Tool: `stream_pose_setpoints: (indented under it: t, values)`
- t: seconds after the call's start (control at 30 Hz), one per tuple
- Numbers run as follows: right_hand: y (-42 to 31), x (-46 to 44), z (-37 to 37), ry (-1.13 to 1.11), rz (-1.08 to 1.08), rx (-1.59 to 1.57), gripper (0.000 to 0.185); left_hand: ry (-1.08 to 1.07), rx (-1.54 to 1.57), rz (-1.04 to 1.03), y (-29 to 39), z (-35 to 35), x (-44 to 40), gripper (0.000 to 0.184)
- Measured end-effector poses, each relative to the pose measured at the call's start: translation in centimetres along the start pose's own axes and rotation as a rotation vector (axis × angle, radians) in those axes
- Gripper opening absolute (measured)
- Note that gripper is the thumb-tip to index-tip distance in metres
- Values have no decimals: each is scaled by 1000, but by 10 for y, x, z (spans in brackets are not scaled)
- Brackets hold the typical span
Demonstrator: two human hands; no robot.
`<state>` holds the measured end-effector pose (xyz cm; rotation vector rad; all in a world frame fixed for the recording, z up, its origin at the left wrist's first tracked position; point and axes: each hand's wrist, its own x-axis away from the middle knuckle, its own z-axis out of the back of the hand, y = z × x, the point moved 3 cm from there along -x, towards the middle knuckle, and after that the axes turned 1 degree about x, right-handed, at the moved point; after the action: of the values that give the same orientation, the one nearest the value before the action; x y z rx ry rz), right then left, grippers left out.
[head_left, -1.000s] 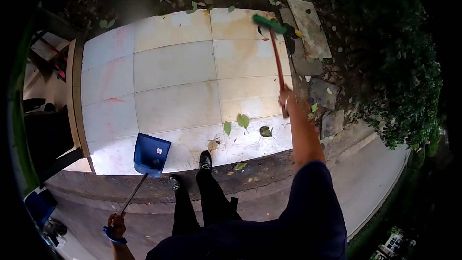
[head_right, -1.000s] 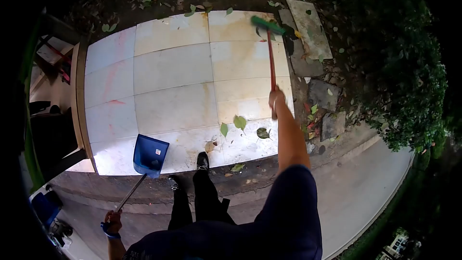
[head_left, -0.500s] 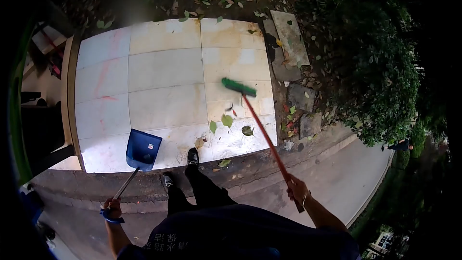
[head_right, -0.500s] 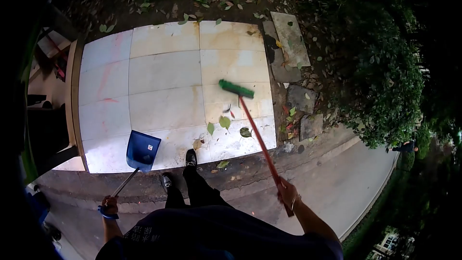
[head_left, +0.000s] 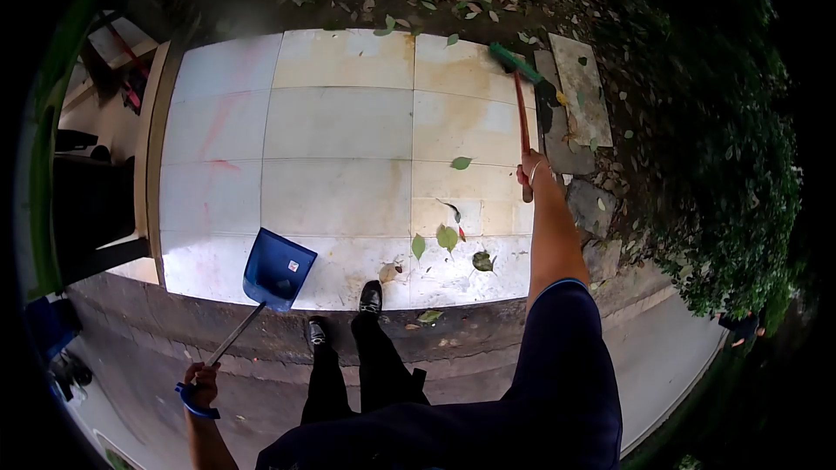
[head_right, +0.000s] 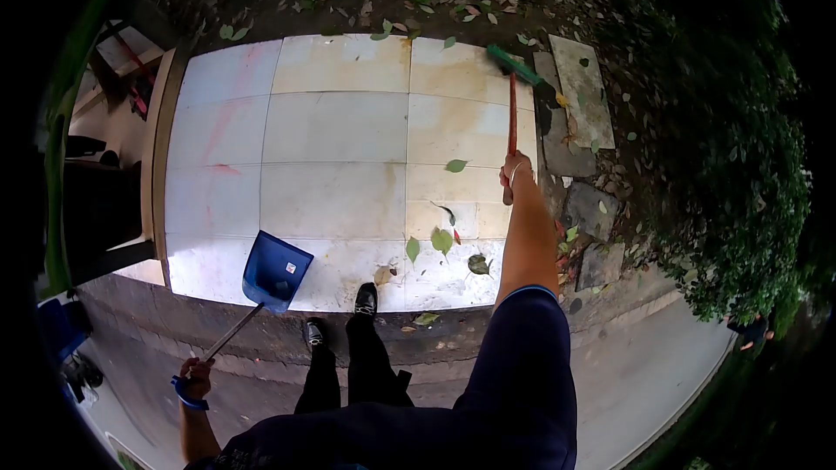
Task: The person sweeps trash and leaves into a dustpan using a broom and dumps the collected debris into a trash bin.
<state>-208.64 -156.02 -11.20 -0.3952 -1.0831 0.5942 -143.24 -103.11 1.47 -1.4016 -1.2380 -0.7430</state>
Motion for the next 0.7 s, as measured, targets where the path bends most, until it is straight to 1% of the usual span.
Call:
stream_pose_setpoints:
  t: [0.07,0.1,0.13,0.17,0.2,0.23,0.27,0.3,0.33,0.4,0.43,0.47,0.5,0.53,0.57,0.6,0.63,0.67,0.7]
  values:
    - [18,21,-8,-20,114,207,14,2,10,-8,-1,-2,-1,37]
    - [44,24,-10,-5,197,419,16,-4,7,-20,1,-2,0,37]
    - [68,48,-4,-1,200,432,16,-16,-30,11,10,4,-2,37]
    - [100,81,6,-14,169,349,22,-19,-20,21,15,5,-1,37]
    - [126,112,14,-26,139,266,37,-9,-24,-5,17,6,-1,37]
    - [108,181,19,-29,31,192,34,-4,-31,-32,19,6,-1,37]
    - [108,219,31,-55,15,218,31,-18,-38,-41,20,5,-1,37]
    - [111,241,47,-94,19,196,38,-29,-30,-37,20,3,0,37]
    - [111,254,56,-142,70,136,38,-32,-22,-21,19,1,1,37]
    - [90,260,58,-143,101,200,37,-33,-15,-3,22,3,2,37]
    - [75,259,54,-149,129,261,37,-35,-8,6,26,5,1,37]
    - [76,233,47,-106,81,250,36,-36,0,9,28,10,0,37]
    - [76,197,36,-64,122,292,37,-38,6,-2,26,11,-1,37]
    - [57,165,21,-13,261,495,38,-43,-11,-32,25,9,-2,37]
    - [39,136,2,-69,192,284,38,-43,-32,-64,26,10,-1,37]
    - [13,116,-18,0,199,237,28,-44,3,-18,30,15,-3,37]
    - [5,68,-34,-68,200,249,32,-30,2,9,23,8,-1,37]
    - [-19,55,-52,-86,174,176,18,-34,-11,-4,22,6,-1,37]
    - [-39,49,-70,-103,148,107,17,-39,-21,-15,20,7,-2,37]
